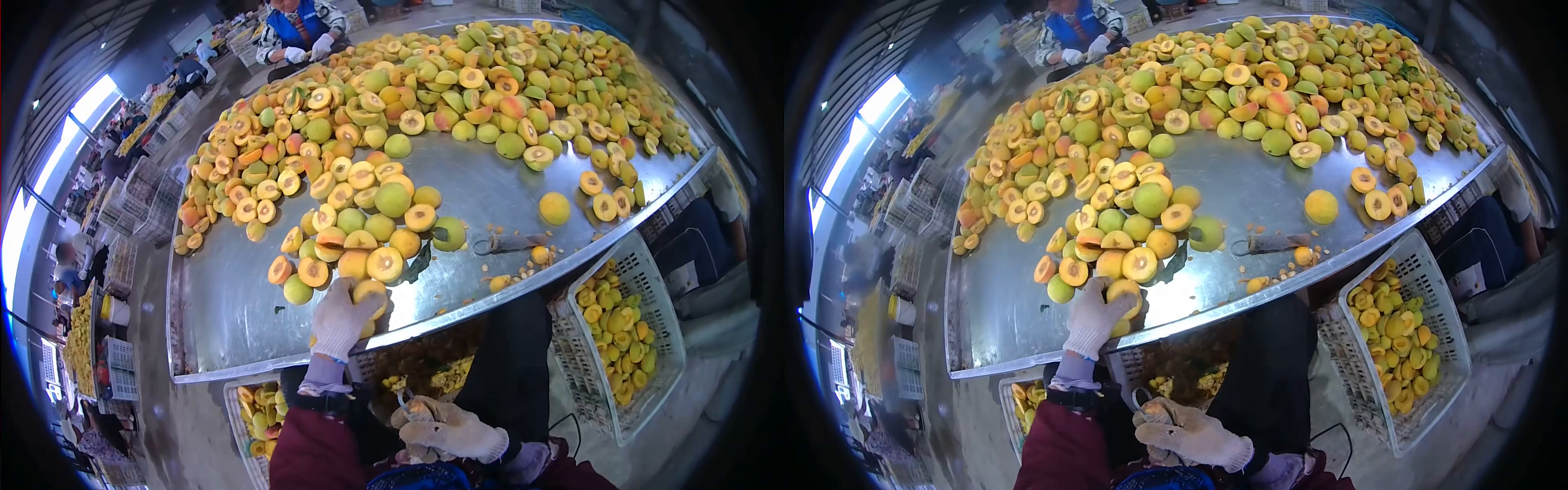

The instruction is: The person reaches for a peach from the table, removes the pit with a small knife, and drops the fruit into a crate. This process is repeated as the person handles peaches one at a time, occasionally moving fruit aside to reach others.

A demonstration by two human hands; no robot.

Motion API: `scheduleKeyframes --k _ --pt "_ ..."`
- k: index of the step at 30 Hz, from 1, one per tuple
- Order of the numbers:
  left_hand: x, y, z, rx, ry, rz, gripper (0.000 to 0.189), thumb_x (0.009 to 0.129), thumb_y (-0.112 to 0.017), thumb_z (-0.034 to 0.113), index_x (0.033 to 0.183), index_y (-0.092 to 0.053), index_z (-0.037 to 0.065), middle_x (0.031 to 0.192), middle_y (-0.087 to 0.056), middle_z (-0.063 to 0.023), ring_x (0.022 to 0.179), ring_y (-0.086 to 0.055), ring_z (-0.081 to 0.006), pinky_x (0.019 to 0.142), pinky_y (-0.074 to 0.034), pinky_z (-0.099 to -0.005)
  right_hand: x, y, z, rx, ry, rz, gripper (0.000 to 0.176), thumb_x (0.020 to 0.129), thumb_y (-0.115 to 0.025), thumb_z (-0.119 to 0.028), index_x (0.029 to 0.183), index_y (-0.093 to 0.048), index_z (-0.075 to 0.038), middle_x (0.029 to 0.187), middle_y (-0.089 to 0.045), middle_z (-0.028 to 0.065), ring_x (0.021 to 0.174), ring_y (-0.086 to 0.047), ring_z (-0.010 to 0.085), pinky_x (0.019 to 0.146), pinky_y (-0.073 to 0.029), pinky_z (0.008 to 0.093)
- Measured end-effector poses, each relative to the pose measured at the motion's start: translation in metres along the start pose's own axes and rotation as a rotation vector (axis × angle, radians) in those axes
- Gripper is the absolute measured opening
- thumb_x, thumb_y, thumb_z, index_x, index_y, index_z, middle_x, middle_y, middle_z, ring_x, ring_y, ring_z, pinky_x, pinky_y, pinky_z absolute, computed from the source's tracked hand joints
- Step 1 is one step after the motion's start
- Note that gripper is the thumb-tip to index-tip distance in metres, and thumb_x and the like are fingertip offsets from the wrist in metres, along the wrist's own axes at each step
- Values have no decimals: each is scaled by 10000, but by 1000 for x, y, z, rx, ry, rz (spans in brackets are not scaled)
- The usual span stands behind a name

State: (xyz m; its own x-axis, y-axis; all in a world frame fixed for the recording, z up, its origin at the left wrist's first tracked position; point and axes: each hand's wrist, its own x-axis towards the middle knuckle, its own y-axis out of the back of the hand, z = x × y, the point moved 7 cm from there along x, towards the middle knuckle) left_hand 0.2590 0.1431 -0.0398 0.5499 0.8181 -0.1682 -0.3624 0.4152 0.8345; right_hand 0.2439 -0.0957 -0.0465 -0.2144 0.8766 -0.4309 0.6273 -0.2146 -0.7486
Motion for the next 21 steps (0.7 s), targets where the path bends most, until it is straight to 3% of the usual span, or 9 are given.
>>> scheduleKeyframes --k 2,4,6,8,11,13,15,17,21 --pt "-12 -1 0 -141 38 -52 506 771 -747 330 1112 -576 -2 1022 -650 -180 964 -646 -285 841 -503 -377 2 4 4 28 13 3 198 961 -597 -170 1112 -498 -88 711 -523 -27 651 -562 69 713 -528 232" --pt "-33 12 6 -489 -235 143 446 785 -746 185 1138 -547 1 1052 -623 -130 929 -646 -225 830 -511 -330 3 9 9 112 106 9 332 921 -671 -300 1124 -523 -84 778 -541 -15 644 -549 68 592 -460 226" --pt "-59 24 14 -661 -229 110 464 798 -710 63 1207 -496 15 1095 -588 -109 910 -632 -205 785 -535 -318 2 12 6 3 127 63 341 920 -671 -318 1121 -523 -85 773 -560 -10 650 -561 65 594 -465 224" --pt "-83 10 22 -1302 -1 -161 518 820 -683 54 1279 -444 25 1111 -579 -128 915 -624 -222 725 -552 -317 0 13 -3 -114 156 113 351 918 -671 -336 1118 -524 -87 768 -580 -5 656 -572 62 595 -471 223" --pt "-111 -7 18 -1376 26 -286 556 858 -655 176 1329 -411 11 1171 -564 -145 994 -612 -255 790 -562 -361 -6 13 -6 -332 110 153 455 904 -643 -464 1121 -527 -81 776 -635 46 690 -639 111 638 -503 264" --pt "-125 -17 14 -1370 107 -268 557 867 -653 219 1322 -414 6 1190 -562 -151 1039 -603 -264 840 -555 -377 -11 20 -20 -797 262 366 563 884 -593 -574 1131 -525 -73 781 -653 98 702 -677 197 674 -521 322" --pt "-131 -23 15 -1452 98 -247 584 867 -671 421 1226 -461 12 1178 -567 -165 1046 -599 -300 858 -533 -406 -14 16 -26 -816 194 376 605 871 -573 -612 1133 -523 -69 787 -657 117 716 -682 241 697 -523 346" --pt "-137 -26 17 -1446 100 -213 562 886 -642 435 1211 -464 13 1187 -568 -176 1045 -600 -307 861 -534 -418 -14 18 -20 -834 125 382 648 859 -553 -651 1136 -520 -66 793 -661 136 730 -687 286 719 -524 370" --pt "-146 -23 18 -1441 43 -171 536 933 -589 385 1244 -430 -21 1280 -518 -210 1097 -591 -311 921 -514 -453 -18 7 -27 -1039 336 393 568 879 -580 -566 1134 -517 -63 744 -635 112 715 -680 288 653 -526 380"
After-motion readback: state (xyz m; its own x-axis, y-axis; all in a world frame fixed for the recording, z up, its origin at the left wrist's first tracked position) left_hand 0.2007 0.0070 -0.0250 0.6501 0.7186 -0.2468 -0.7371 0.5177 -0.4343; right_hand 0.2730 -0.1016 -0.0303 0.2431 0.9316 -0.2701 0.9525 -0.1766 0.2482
